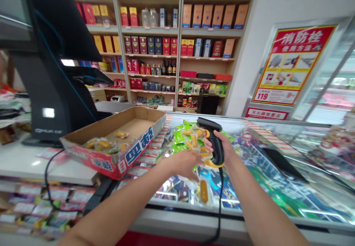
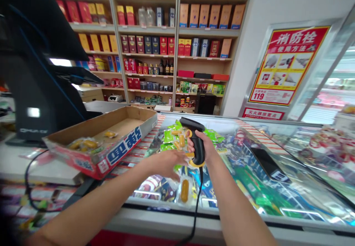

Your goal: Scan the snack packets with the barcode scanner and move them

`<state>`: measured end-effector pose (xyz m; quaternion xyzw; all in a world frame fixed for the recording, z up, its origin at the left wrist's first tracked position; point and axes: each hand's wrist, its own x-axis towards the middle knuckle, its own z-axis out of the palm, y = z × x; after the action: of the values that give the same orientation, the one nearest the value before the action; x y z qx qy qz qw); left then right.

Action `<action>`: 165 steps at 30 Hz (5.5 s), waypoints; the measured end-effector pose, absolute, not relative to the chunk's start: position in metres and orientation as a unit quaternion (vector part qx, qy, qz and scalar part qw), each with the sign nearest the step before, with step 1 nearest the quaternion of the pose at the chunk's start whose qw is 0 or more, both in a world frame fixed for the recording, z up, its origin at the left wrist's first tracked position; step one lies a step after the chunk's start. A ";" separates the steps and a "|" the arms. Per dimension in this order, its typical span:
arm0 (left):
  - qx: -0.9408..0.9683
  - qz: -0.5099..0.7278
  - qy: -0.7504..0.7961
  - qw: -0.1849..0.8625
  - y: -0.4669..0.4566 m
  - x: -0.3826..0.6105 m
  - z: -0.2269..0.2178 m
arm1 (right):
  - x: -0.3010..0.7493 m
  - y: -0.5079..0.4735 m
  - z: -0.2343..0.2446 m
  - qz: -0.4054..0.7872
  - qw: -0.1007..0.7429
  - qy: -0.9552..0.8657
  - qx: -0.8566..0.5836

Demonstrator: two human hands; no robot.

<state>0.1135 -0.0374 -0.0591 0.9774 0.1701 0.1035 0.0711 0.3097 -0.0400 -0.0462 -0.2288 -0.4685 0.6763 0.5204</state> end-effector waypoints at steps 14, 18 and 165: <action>0.940 0.258 0.204 0.086 0.007 0.101 -0.096 | 0.304 -0.036 -0.055 0.661 0.542 -0.460 -0.238; 0.859 0.375 0.269 0.222 0.021 0.094 -0.100 | 0.297 -0.038 -0.055 0.657 0.535 -0.462 -0.263; 0.625 0.515 0.305 0.500 0.047 0.086 -0.092 | 0.272 -0.039 -0.074 0.528 0.499 -0.577 -0.373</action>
<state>0.0861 0.0474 -0.0917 0.6252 0.3053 0.5153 0.5003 0.2718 -0.0391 -0.0736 -0.3726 -0.5768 0.5285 0.4991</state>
